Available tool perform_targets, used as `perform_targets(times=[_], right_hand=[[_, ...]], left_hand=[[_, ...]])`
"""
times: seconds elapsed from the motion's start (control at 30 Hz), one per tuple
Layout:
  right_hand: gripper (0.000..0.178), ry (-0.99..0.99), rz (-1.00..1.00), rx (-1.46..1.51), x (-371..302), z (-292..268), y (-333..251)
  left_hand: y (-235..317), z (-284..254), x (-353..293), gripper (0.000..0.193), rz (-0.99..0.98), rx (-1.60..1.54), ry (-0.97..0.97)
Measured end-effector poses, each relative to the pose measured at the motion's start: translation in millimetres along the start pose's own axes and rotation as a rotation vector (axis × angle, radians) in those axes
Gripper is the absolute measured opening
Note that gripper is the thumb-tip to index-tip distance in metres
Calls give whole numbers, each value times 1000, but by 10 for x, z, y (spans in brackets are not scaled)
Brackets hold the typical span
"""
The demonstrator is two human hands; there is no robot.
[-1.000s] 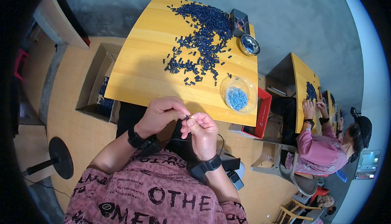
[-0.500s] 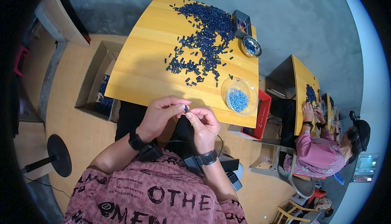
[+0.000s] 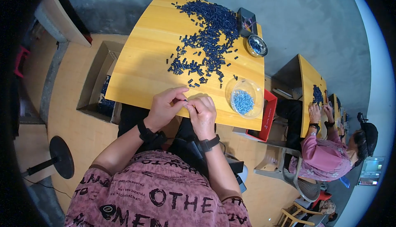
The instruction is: Sorting small blue plastic pieces at a workbench.
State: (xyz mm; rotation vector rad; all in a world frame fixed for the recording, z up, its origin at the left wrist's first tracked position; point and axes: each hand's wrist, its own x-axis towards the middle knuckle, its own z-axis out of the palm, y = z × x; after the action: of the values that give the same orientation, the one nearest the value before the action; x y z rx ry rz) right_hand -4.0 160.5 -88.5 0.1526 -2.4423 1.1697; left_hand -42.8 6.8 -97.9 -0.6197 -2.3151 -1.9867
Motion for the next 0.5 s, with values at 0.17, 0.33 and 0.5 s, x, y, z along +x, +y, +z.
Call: perform_targets(times=[0.17,0.33,0.5], right_hand=[[12,-123,-65,-50,125,-82,98],[8,-176,326,272,164,-143,138],[10,-227,519,334,206,-97,115]], left_hand=[[-109,77,7,37,220,222,65],[-117,90,10,37,334,311,80],[-74,79,8,33,299,304,69]])
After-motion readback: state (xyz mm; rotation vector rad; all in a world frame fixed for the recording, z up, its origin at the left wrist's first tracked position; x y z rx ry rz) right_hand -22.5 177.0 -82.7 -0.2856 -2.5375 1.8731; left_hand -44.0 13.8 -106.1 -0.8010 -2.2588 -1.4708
